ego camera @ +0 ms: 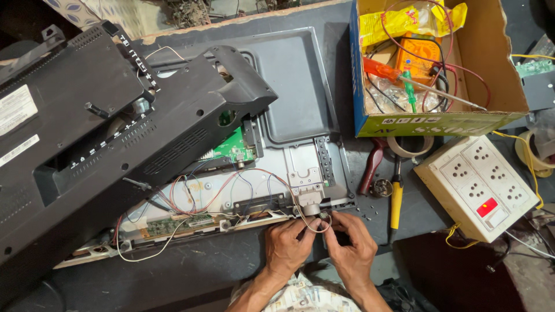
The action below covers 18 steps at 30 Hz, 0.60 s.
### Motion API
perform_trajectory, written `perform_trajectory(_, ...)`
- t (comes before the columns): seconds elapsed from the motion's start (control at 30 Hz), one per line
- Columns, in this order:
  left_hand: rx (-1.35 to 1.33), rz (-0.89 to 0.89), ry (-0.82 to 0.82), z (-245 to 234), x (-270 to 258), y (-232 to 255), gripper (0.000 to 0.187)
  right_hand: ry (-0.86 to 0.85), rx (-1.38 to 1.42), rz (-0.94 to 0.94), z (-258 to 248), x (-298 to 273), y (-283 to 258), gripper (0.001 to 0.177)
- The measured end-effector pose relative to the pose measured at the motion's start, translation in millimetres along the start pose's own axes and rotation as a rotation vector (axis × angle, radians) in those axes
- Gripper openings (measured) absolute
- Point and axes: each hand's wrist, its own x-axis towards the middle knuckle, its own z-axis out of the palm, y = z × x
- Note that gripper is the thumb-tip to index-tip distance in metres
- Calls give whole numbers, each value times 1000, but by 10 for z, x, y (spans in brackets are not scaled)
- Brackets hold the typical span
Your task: The person works on the back of a disassembled television, handling a small circuit board and connecting wires to the internal components. They use a screwdriver to manipulate parts and secure connections within the device's chassis.
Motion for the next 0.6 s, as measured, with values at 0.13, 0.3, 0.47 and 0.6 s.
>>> perform_trajectory(0.13, 7, -45, 1, 19, 1, -8, 12, -17, -58, 14, -12, 41, -51, 29)
perform_trajectory(0.3, -1, -42, 8, 20, -10, -23, 13, 0, -64, -2, 1, 65, -89, 28)
perform_trajectory(0.47, -25, -17, 8, 28, -33, -65, 13, -16, -63, 45, 2, 78, -103, 27)
perform_trajectory(0.6, 16, -14, -6, 52, -52, -104, 12, -46, -43, 47, 10, 119, -104, 26)
